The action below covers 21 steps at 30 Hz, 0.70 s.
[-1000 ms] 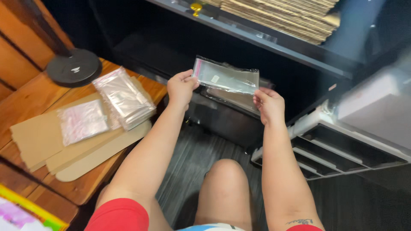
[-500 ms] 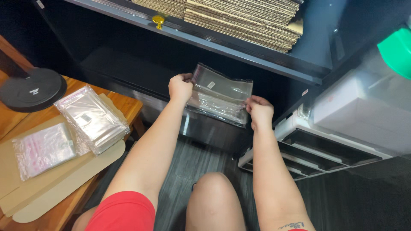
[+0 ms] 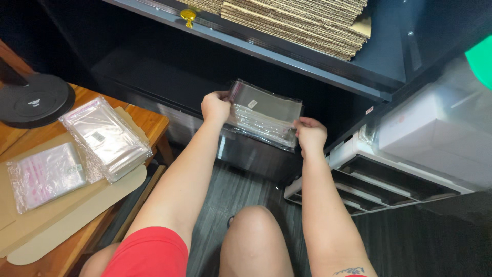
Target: The person repeatedly picks up stacks of clear plastic pouches from a wooden table and places them into a black cabinet shelf. The action is performed one stack at a time, with the person handling the pouches by hand.
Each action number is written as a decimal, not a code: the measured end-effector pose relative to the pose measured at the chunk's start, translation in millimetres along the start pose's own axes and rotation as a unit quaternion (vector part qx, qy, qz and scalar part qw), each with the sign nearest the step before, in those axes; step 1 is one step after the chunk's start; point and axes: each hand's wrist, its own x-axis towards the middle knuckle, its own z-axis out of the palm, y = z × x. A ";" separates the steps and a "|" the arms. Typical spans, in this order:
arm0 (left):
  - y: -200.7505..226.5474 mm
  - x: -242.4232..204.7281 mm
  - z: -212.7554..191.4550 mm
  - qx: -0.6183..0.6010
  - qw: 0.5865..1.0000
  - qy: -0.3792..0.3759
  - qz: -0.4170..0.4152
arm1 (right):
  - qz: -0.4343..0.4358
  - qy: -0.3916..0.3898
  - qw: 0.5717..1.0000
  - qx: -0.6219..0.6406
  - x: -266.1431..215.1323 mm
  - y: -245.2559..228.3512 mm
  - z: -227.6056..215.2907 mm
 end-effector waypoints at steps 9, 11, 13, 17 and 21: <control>-9.7 0.5 5.1 -0.004 1.000 0.004 -0.025 | -0.004 -0.006 1.000 -0.010 -20.2 -8.7 -1.0; -10.3 -0.4 6.3 0.002 1.000 0.006 -0.029 | -0.007 -0.006 1.000 -0.015 -17.6 -3.9 1.5; -11.1 -2.2 7.7 0.009 0.999 0.007 -0.031 | -0.011 -0.004 1.000 -0.020 -17.4 -1.8 3.1; -11.0 -6.5 7.5 0.033 0.999 0.018 -0.006 | -0.002 0.007 0.999 -0.052 -26.9 -11.8 1.4; -8.8 -18.6 -9.8 0.020 0.999 0.029 0.020 | -0.060 0.077 0.979 -0.180 -25.8 -5.8 1.9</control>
